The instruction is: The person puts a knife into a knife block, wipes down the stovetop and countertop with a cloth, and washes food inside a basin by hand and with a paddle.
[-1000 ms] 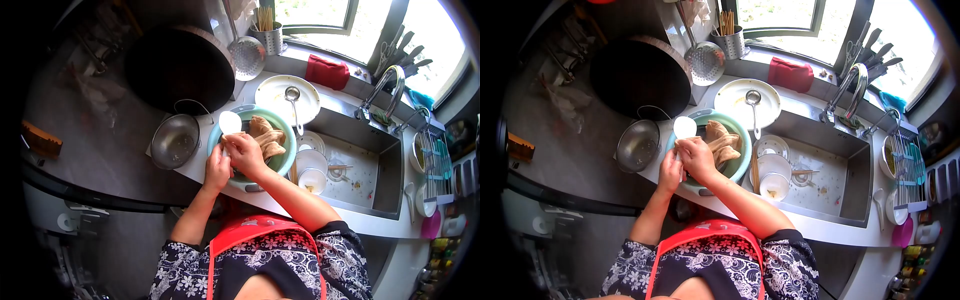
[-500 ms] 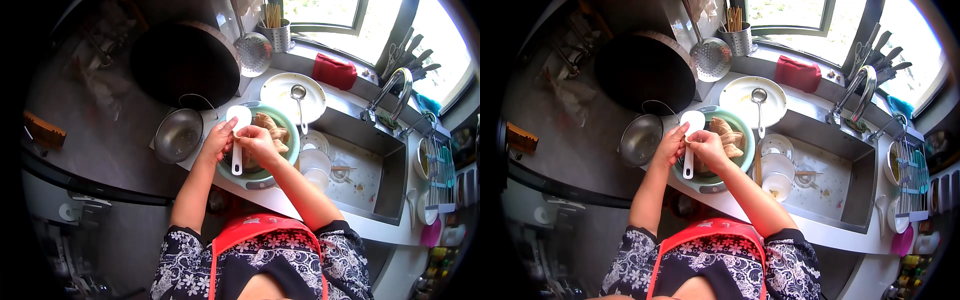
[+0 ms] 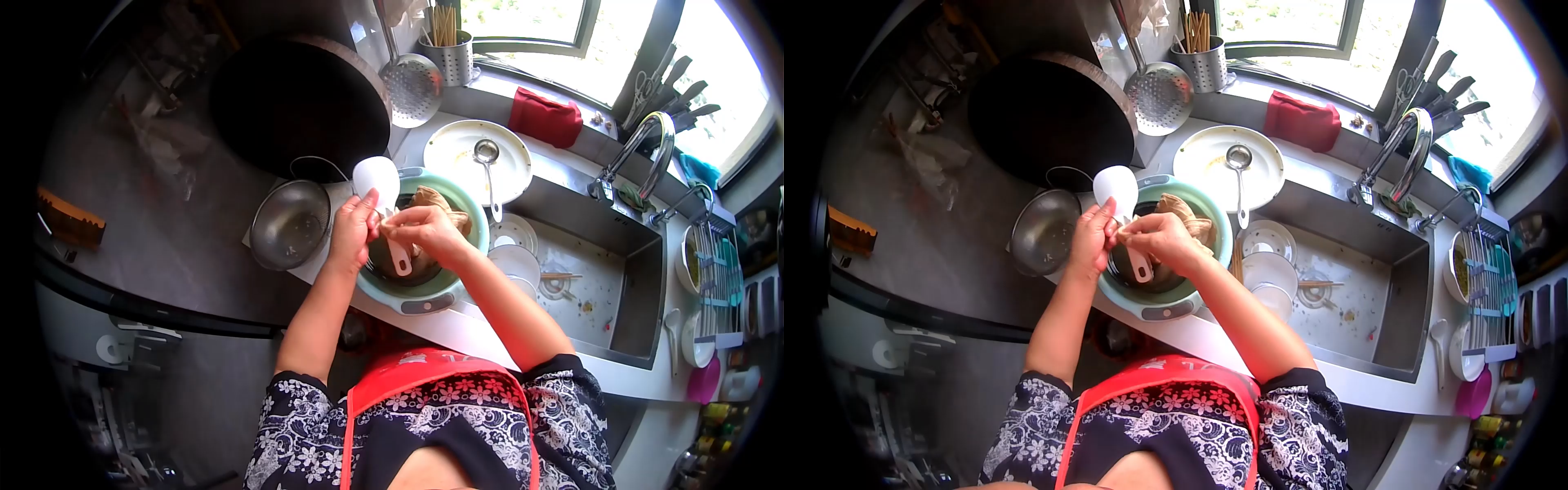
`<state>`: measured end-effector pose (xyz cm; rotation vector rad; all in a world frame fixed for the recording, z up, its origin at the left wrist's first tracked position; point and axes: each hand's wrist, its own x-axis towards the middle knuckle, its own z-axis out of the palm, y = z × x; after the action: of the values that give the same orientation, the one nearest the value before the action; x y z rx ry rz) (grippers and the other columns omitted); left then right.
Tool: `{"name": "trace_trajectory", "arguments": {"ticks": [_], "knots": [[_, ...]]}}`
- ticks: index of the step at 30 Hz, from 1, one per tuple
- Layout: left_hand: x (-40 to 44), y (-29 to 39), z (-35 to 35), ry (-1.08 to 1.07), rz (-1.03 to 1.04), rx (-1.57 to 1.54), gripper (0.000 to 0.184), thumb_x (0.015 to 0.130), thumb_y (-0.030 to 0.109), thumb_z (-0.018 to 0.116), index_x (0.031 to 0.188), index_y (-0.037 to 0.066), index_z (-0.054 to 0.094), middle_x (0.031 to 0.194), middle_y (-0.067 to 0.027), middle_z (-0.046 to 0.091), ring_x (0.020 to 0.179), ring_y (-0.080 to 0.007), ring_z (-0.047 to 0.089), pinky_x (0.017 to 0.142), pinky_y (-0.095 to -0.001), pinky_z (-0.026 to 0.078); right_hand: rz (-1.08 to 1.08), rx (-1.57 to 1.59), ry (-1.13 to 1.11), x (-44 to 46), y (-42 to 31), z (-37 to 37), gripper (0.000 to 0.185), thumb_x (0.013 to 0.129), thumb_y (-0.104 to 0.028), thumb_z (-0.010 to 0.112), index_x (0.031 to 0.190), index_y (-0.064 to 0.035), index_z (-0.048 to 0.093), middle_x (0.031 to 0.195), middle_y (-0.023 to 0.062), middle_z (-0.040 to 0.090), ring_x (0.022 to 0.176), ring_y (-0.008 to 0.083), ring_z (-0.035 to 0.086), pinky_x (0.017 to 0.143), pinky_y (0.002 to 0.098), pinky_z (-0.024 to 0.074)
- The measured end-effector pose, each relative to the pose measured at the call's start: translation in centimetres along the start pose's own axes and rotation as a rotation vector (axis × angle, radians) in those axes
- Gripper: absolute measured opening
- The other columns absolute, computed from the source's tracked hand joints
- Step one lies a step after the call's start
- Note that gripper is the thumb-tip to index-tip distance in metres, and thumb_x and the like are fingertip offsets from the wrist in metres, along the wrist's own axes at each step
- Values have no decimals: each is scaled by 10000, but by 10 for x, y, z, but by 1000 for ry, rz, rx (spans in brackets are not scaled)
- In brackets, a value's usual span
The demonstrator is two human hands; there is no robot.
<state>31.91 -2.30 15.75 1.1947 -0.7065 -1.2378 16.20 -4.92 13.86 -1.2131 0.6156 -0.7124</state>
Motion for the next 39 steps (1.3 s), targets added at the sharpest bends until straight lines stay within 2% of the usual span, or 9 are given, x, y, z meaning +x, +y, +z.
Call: {"name": "trace_trajectory", "arguments": {"ticks": [8, 10, 14, 19, 21, 27, 31, 35, 39], "knots": [[18, 2, -24, 56, 268, -6, 272, 876, 245, 622, 698, 93, 483, 514, 47, 389, 414, -46, 332, 399, -194, 276, 90, -500, -128, -4, -8, -2, 111, 753, -130, 685, 827, -48, 681, 729, 30, 635, 671, 113, 577, 597, 240, 458], [17, 3, -31, 36, 355, 76, 252, 879, 249, 617, 729, 77, 511, 550, 35, 437, 445, -55, 378, 422, -192, 312, -401, -1128, -107, 7, 15, -11, 113, 732, -112, 617, 814, -83, 689, 763, 46, 648, 798, 203, 599, 682, 301, 486], [11, 1, -31, 13, 442, 201, 227, 899, 245, 583, 919, 19, 573, 802, -49, 581, 632, -117, 549, 539, -218, 456, -97, -1674, -139, 19, 32, 8, 201, 729, -95, 528, 797, -118, 716, 786, 63, 660, 855, 255, 611, 724, 351, 493], [-8, 7, -13, 11, 201, 88, 241, 943, 163, 477, 1115, -5, 497, 941, -101, 608, 859, -176, 629, 628, -289, 557, 185, -615, 152, 16, -8, 0, 208, 726, -93, 652, 903, 11, 685, 776, 86, 682, 718, 176, 644, 698, 290, 501], [-13, 4, -7, 8, 176, 129, 234, 937, 114, 456, 1148, 14, 478, 987, -96, 600, 857, -166, 625, 609, -273, 552, -148, -423, 288, 13, -3, 2, 197, 762, -84, 641, 923, 24, 673, 826, 95, 673, 742, 146, 625, 704, 270, 488], [-14, -15, 1, -196, 728, 649, 339, 875, -3, 443, 1211, 41, 463, 971, -33, 579, 728, -61, 542, 502, -178, 448, -778, -642, 379, 20, 11, 25, 184, 791, -36, 608, 968, -14, 654, 945, 128, 631, 939, 314, 558, 851, 354, 431], [-26, -11, -2, -320, 372, 542, 433, 863, 11, 448, 1294, 50, 423, 925, -21, 568, 673, -35, 505, 478, -168, 412, -709, -642, 610, 36, 23, 11, 198, 794, -30, 600, 985, -16, 650, 975, 139, 616, 936, 310, 568, 817, 362, 450], [-17, -21, -12, -302, 524, 634, 390, 871, 24, 445, 1258, 67, 450, 810, 1, 538, 611, -43, 471, 461, -181, 395, -727, -694, 450, 16, 21, 36, 191, 822, -26, 575, 1000, -3, 642, 984, 159, 613, 903, 310, 589, 820, 338, 461], [-30, -16, -14, -289, 240, 518, 405, 870, 29, 454, 1273, 67, 446, 915, -21, 537, 674, -70, 517, 473, -182, 405, -567, -617, 505, 34, 26, 8, 190, 817, -36, 557, 979, 5, 646, 1013, 176, 612, 915, 330, 588, 807, 350, 460]]}}
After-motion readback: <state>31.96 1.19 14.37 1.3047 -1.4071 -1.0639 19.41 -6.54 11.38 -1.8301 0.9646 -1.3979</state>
